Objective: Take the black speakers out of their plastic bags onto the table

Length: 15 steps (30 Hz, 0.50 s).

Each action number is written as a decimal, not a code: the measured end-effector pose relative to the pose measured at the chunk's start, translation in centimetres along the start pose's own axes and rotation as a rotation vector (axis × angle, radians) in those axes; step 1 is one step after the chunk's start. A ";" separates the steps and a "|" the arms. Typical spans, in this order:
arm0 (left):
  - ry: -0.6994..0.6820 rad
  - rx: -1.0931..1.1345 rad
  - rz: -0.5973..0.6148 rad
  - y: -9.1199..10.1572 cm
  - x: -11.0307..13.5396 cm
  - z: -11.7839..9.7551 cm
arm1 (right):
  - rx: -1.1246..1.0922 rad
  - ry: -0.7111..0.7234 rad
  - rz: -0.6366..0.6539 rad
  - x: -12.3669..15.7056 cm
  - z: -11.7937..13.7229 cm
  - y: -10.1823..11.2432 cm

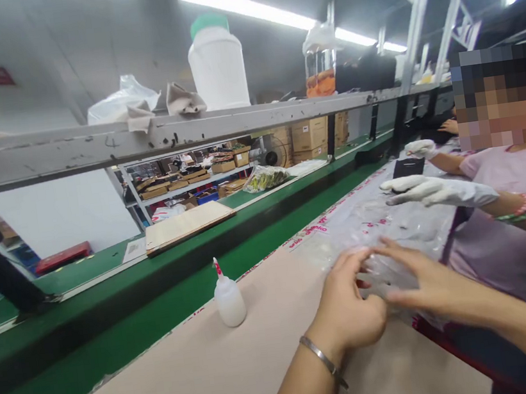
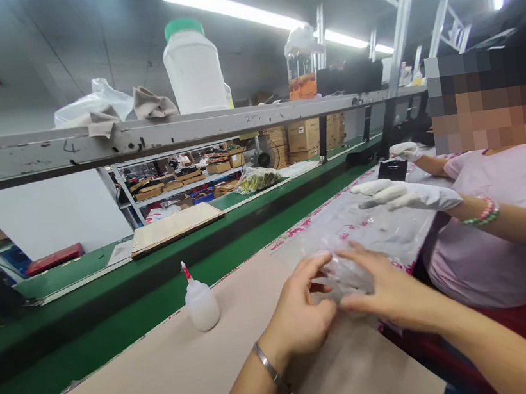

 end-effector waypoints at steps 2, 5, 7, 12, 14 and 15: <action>-0.023 -0.004 0.104 -0.9 0.6 -1.7 | 0.006 0.036 0.052 0.7 2.4 -1.6; -0.091 -0.124 0.092 -0.4 1.5 -4.1 | -0.077 0.030 0.042 0.8 4.3 -2.3; -0.086 -0.263 -0.023 1.0 1.9 -4.9 | -0.173 0.028 -0.005 0.5 4.9 -1.8; 0.015 -0.353 -0.075 1.5 1.6 -1.9 | -0.457 0.033 0.081 -0.1 6.3 -2.1; -0.007 -0.374 -0.140 1.5 1.1 0.1 | -0.532 0.007 0.184 0.0 6.6 -2.6; -0.017 -0.392 -0.207 1.8 1.0 1.0 | -0.547 -0.022 0.235 0.0 6.3 -2.7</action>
Point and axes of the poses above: each hand's wrist, its own x-axis away from the middle knuckle, its own y-axis out of the back of the hand, z = x × y, the point moved 8 cm from there along -x, towards the middle knuckle, and after that the axes turned 13 degrees about x, right-handed, at the moved point
